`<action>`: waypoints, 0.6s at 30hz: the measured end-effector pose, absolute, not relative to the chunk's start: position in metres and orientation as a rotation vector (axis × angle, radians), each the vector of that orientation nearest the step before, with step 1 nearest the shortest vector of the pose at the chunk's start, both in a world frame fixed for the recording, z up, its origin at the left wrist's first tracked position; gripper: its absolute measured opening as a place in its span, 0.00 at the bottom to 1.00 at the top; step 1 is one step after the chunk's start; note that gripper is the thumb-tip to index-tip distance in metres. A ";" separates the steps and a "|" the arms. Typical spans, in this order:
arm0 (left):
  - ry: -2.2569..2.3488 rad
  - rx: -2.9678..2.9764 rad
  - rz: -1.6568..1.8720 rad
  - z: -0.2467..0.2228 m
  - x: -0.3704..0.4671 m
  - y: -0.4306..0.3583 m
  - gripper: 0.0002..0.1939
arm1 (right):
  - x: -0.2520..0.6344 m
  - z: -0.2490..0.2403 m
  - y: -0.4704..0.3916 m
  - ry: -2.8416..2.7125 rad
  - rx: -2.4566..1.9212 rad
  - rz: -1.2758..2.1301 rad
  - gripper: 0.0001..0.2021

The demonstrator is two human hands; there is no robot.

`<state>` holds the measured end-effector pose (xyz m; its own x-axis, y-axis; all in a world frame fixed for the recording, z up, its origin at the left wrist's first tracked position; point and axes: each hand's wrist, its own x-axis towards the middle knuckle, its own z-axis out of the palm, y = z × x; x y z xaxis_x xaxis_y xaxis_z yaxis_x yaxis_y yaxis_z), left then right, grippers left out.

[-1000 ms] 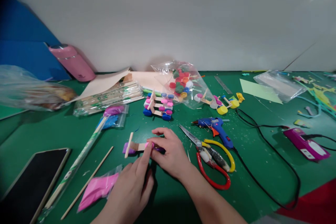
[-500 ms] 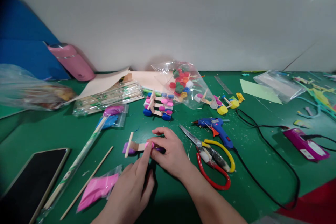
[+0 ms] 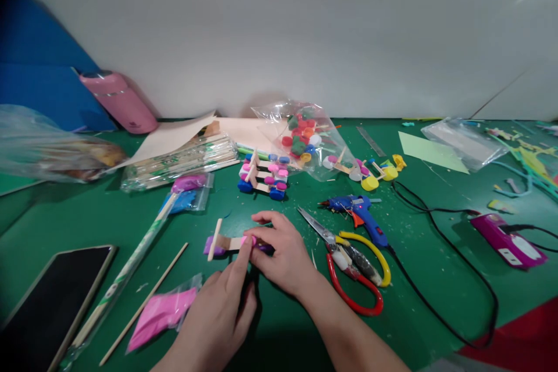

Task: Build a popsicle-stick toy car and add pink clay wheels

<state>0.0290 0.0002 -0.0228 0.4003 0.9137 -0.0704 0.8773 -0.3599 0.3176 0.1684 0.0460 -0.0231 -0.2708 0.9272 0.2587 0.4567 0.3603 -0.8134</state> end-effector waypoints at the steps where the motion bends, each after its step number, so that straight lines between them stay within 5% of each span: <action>1: 1.557 2.357 0.170 -0.023 0.029 0.000 0.30 | 0.168 -0.023 0.046 -1.877 -1.203 0.794 0.11; 18: 1.541 2.350 0.151 -0.021 0.029 0.001 0.28 | 0.168 -0.026 0.044 -1.860 -1.202 0.834 0.17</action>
